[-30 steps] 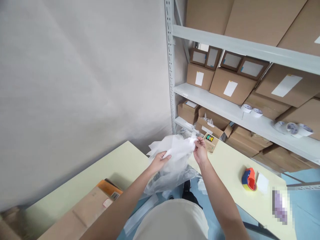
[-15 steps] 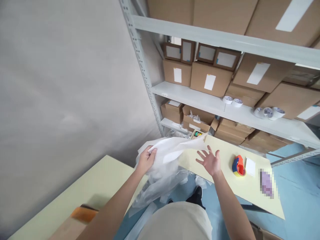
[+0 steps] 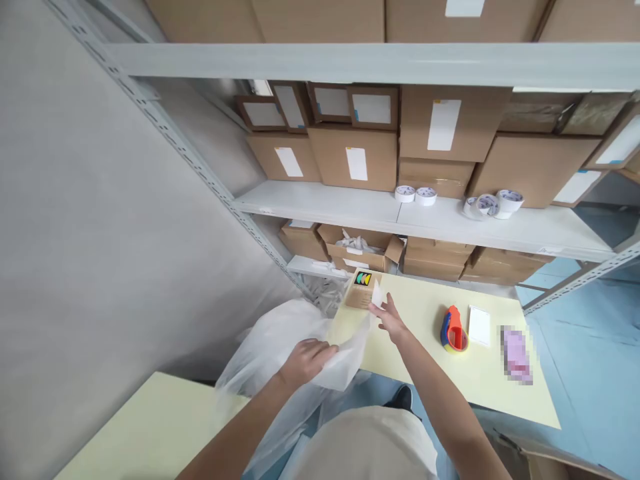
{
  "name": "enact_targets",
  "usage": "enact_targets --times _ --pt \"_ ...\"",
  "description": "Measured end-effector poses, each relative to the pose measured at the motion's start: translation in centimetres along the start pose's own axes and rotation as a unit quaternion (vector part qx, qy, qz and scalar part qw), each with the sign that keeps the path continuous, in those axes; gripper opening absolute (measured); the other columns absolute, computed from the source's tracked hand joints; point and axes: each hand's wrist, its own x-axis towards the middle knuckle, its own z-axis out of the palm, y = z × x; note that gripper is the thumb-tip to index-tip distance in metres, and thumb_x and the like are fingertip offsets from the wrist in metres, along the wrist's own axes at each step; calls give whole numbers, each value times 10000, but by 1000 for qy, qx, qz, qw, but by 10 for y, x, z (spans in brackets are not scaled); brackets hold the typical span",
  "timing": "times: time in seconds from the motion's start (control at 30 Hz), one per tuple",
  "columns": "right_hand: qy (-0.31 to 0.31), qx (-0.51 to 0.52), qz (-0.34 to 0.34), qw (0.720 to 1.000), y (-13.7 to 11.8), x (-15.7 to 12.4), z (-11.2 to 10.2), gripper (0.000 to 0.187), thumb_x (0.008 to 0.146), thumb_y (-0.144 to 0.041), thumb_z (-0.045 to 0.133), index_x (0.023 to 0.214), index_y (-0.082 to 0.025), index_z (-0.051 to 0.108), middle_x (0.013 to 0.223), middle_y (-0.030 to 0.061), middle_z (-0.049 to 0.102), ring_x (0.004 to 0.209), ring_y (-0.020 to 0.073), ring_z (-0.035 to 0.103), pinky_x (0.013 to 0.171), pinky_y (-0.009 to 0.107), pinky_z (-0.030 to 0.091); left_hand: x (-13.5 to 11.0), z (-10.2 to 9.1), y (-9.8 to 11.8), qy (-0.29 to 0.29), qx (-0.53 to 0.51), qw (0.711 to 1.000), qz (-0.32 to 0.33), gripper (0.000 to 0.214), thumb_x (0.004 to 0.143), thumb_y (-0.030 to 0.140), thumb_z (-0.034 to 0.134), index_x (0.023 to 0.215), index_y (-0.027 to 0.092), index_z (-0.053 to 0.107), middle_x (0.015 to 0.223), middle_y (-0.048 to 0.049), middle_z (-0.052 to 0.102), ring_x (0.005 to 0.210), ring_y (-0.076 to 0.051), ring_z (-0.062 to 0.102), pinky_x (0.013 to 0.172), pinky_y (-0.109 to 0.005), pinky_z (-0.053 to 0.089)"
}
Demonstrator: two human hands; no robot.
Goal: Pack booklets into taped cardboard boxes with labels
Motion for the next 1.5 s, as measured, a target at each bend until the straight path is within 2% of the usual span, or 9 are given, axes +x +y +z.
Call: enact_targets --times 0.17,0.3,0.47,0.73,0.93,1.07,1.27,1.37,1.5 --pt "79 105 -49 990 10 15 -34 545 466 -349 826 946 -209 610 812 34 720 711 220 672 620 331 521 38 31 14 51 -55 985 -158 192 840 293 481 871 244 663 699 -59 680 641 -200 652 652 -291 500" --pt "182 153 -57 970 29 6 -95 370 511 -359 774 808 -220 602 766 27 715 675 205 665 573 308 515 58 47 -6 163 -70 889 -423 282 874 431 430 887 224 621 708 -61 689 717 -255 672 640 -313 492" --pt "240 173 -28 955 69 -22 -143 285 509 -348 765 659 -226 555 618 -6 655 570 166 615 540 300 509 63 76 -35 153 -64 823 -543 239 828 437 479 794 216 566 708 -82 663 871 -305 666 765 -372 505" --pt "296 168 56 939 124 -40 -163 428 399 -234 780 763 -220 557 688 -20 622 565 155 567 511 294 463 60 123 -51 13 -46 807 -588 338 872 418 490 1092 163 522 650 -33 650 776 -258 700 710 -344 506" --pt "324 -56 -17 944 154 -51 -170 559 590 -288 674 1123 -226 517 1134 111 544 950 282 624 810 495 538 53 144 -57 -43 -29 792 -608 679 779 418 655 1318 112 378 1016 -134 677 1010 -280 667 882 -397 491" --pt "237 -306 -161 908 160 -53 -162 551 759 -221 535 1305 -221 464 1401 159 405 1343 332 392 1091 580 360 51 148 -50 -27 36 779 -626 764 766 369 658 1399 120 310 1377 -273 477 1333 -425 405 1034 -594 334" --pt "98 -445 -156 876 165 -14 -156 665 763 -154 544 1409 -242 410 1534 119 335 1443 320 267 1149 554 293 33 177 -34 -189 17 912 -364 700 811 319 601 1441 141 351 1548 -214 309 1459 -348 228 1138 -502 269" --pt "78 -508 -95 853 171 -2 -163 707 718 -131 595 1402 -203 433 1549 128 327 1454 333 242 1160 541 280 23 190 -30 -304 10 878 -371 757 789 292 636 1472 175 329 1594 -190 219 1474 -366 167 1119 -534 284" --pt "48 -563 -87 821 175 -9 -172 654 713 -108 598 1354 -189 496 1552 134 332 1443 330 277 1151 514 311 9 192 -33 -328 25 859 -391 743 803 240 639 1478 210 332 1608 -165 193 1476 -340 182 1099 -501 324"
